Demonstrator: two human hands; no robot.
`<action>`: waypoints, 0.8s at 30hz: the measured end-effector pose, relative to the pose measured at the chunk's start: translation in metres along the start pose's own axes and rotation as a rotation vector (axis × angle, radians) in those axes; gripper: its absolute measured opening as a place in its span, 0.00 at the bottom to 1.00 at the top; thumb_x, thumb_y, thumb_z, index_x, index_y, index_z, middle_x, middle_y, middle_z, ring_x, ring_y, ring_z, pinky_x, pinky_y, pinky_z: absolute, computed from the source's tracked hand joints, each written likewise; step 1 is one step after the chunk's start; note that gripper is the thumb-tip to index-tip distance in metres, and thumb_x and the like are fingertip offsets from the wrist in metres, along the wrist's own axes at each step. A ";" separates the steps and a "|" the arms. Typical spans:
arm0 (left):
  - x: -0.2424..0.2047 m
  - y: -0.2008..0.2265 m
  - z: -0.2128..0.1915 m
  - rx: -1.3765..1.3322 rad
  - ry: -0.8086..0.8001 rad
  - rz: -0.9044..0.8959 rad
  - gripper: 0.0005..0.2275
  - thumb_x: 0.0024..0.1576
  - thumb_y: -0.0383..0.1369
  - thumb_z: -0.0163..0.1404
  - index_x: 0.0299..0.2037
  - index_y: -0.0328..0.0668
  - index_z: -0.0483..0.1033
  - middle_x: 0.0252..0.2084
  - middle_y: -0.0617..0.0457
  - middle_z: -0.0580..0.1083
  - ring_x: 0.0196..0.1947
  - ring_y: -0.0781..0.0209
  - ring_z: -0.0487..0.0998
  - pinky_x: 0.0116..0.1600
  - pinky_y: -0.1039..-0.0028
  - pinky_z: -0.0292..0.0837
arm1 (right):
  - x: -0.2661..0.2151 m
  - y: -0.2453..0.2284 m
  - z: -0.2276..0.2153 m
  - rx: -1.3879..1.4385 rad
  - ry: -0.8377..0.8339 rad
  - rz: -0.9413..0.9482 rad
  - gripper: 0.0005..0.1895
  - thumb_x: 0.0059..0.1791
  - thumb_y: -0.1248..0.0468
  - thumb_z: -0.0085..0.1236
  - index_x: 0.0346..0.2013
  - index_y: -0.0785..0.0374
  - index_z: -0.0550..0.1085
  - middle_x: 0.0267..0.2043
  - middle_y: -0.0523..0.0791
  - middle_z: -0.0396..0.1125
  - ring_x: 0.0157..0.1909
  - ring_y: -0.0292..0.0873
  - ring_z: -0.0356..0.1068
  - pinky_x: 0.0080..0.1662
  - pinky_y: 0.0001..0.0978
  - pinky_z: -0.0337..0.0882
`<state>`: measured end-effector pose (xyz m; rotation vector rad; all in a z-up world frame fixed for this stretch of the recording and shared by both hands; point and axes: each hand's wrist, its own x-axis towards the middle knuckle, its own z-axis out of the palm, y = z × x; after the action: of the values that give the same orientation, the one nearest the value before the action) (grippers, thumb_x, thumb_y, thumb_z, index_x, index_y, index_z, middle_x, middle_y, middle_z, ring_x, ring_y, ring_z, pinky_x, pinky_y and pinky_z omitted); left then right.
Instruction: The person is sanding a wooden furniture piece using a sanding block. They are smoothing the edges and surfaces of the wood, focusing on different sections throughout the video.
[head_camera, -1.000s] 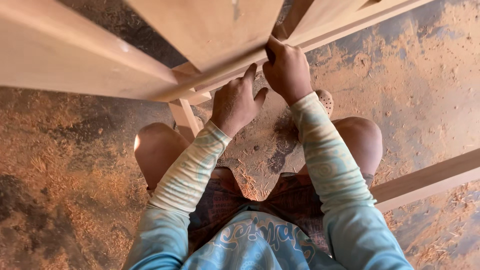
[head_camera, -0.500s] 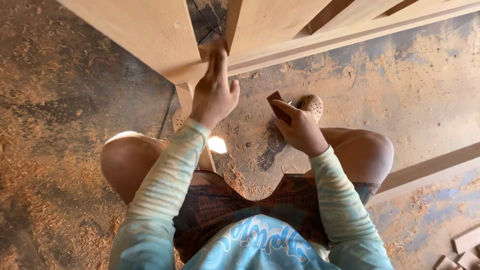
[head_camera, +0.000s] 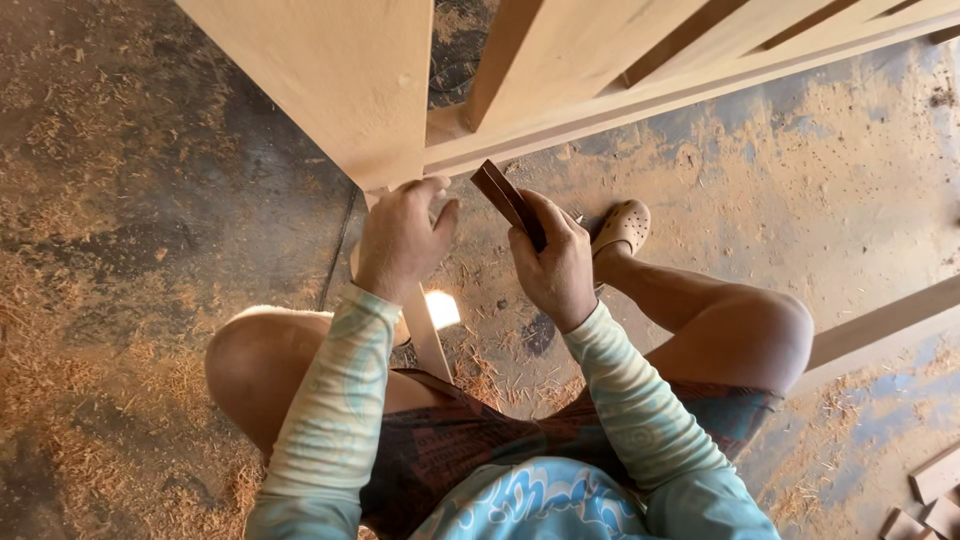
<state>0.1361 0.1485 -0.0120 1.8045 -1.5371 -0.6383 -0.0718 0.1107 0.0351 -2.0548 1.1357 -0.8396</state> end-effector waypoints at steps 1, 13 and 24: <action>0.000 -0.002 0.001 -0.025 -0.008 -0.011 0.16 0.63 0.36 0.54 0.53 0.28 0.77 0.42 0.38 0.81 0.27 0.58 0.83 0.28 0.74 0.78 | 0.003 -0.003 0.001 0.003 0.000 -0.008 0.20 0.50 0.72 0.54 0.58 0.70 0.72 0.43 0.53 0.75 0.40 0.47 0.78 0.43 0.37 0.77; 0.011 0.012 0.005 0.009 0.188 0.227 0.23 0.61 0.30 0.54 0.65 0.27 0.68 0.67 0.33 0.70 0.51 0.47 0.83 0.55 0.64 0.83 | 0.003 -0.014 0.004 -0.091 -0.008 -0.049 0.22 0.50 0.71 0.60 0.59 0.68 0.73 0.40 0.54 0.75 0.37 0.48 0.80 0.38 0.36 0.78; -0.002 0.028 -0.021 0.257 -0.126 -0.047 0.18 0.63 0.39 0.54 0.54 0.31 0.76 0.55 0.35 0.76 0.28 0.53 0.81 0.29 0.69 0.79 | 0.016 0.006 0.034 -0.153 0.057 -0.132 0.25 0.54 0.69 0.58 0.66 0.67 0.68 0.47 0.57 0.75 0.36 0.50 0.79 0.37 0.36 0.79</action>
<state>0.1329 0.1517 0.0229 2.0287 -1.7299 -0.6094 -0.0421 0.1017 0.0137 -2.2656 1.1356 -0.9047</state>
